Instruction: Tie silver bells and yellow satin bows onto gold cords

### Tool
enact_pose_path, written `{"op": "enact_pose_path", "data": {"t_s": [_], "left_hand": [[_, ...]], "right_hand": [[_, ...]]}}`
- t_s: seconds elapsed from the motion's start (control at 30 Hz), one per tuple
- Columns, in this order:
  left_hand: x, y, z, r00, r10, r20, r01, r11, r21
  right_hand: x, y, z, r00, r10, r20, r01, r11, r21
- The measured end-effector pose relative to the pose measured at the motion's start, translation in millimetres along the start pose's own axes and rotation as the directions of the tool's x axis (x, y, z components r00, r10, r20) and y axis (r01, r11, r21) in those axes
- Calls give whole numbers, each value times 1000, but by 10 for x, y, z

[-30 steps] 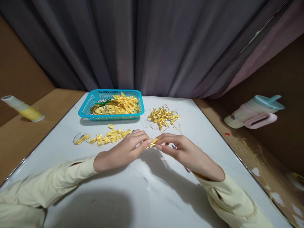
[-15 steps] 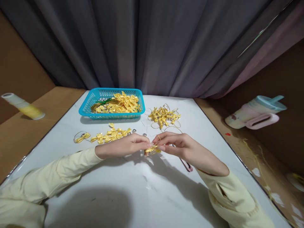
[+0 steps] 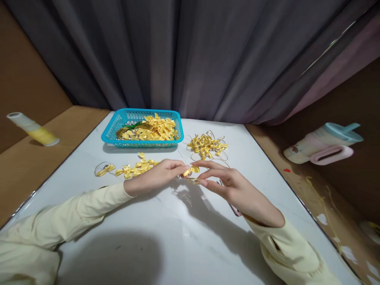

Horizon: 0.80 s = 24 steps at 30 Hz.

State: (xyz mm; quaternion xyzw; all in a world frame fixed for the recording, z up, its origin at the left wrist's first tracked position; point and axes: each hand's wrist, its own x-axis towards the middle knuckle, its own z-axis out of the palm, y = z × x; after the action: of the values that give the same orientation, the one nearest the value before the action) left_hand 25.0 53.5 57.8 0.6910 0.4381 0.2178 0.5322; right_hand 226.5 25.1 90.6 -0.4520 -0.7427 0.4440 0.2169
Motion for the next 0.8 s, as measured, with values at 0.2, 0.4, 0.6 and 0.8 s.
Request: {"op": "enact_pose_path", "data": {"t_s": [0.2,0.4,0.6,0.8], "left_hand": [[-17,-22,25,994,48,102,-61,989,132],[-27,-26,20,982,72,173,-85,994,67],[-60,13,14,969,192,157,-223,952,212],[-70,-58,49,899,392,194,-437,780,449]], "right_hand": [[84,59,-29,996,75,43,-84,960,267],[42,27,-137,981,93,171,-123,977,172],[-21,-37,-93,988,93,127,-87,995,-50],[26,1,-5,990,68,122,-73,997,39]]}}
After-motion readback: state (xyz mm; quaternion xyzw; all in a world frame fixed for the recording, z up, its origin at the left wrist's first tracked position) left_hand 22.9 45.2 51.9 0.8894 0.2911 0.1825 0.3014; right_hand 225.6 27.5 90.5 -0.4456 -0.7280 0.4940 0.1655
